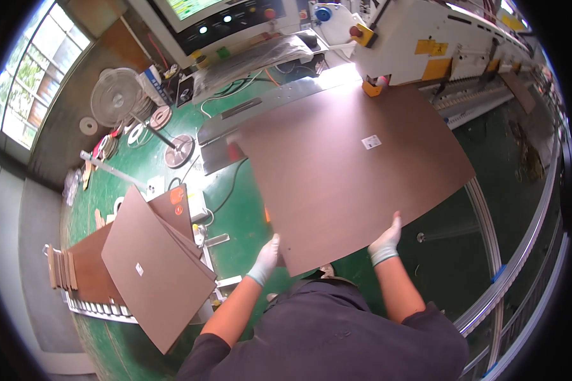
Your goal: The person picks up large wooden furniture panels one by one and feeds them into an industrial edge-banding or processing machine by placing them on a roller conveyor.
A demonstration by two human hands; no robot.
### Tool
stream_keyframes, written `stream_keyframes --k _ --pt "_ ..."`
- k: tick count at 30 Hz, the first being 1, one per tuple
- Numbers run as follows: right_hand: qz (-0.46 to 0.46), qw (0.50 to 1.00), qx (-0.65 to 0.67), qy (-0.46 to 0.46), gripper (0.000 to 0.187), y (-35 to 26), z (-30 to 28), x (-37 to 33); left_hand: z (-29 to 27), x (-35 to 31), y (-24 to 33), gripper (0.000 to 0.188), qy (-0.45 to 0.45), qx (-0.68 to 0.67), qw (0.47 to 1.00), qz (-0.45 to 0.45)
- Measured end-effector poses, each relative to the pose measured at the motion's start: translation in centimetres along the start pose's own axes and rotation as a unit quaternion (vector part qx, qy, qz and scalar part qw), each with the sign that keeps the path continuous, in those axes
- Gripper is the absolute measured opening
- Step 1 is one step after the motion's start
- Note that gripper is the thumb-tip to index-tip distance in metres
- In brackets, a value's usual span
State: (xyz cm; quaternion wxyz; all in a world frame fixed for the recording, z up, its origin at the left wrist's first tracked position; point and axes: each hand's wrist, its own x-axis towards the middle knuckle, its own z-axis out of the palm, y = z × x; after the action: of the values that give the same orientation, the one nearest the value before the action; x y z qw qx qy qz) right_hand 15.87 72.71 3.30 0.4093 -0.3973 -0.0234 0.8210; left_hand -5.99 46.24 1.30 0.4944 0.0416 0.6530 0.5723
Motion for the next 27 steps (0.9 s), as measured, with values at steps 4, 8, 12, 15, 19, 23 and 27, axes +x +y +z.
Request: stream_keyframes --k 4,8,12,15,19,23,27 --pt "0.074 0.996 -0.033 0.033 0.066 8.3 0.5 -4.9 -4.7 0.6 -6.6 0.067 0.024 -0.065 0.991 -0.117" --pt "0.032 0.999 -0.030 0.004 0.064 8.5 -1.0 -2.4 -13.0 -4.5 -13.9 0.084 0.162 -0.261 0.947 -0.089" --pt "-0.011 0.997 -0.075 -0.008 0.061 4.5 -0.8 -1.4 -21.2 -9.5 -15.6 0.078 0.281 -0.494 0.821 0.055" --pt "0.016 0.998 -0.054 -0.013 0.065 2.5 -1.4 -0.2 -24.9 -11.2 -17.0 0.062 0.346 -0.558 0.751 0.070" --pt "0.007 0.990 -0.097 0.103 0.060 3.4 -3.0 0.5 -24.5 -12.2 -16.4 0.055 0.358 -0.535 0.765 0.040" --pt "0.239 0.950 -0.097 -0.179 0.057 11.3 -4.3 -2.0 -24.7 -13.7 -17.7 0.040 0.404 -0.516 0.755 0.022" --pt "0.401 0.869 -0.282 -0.073 0.044 23.1 -4.7 -7.5 -24.0 -18.6 -20.7 0.032 0.431 -0.458 0.778 0.008"
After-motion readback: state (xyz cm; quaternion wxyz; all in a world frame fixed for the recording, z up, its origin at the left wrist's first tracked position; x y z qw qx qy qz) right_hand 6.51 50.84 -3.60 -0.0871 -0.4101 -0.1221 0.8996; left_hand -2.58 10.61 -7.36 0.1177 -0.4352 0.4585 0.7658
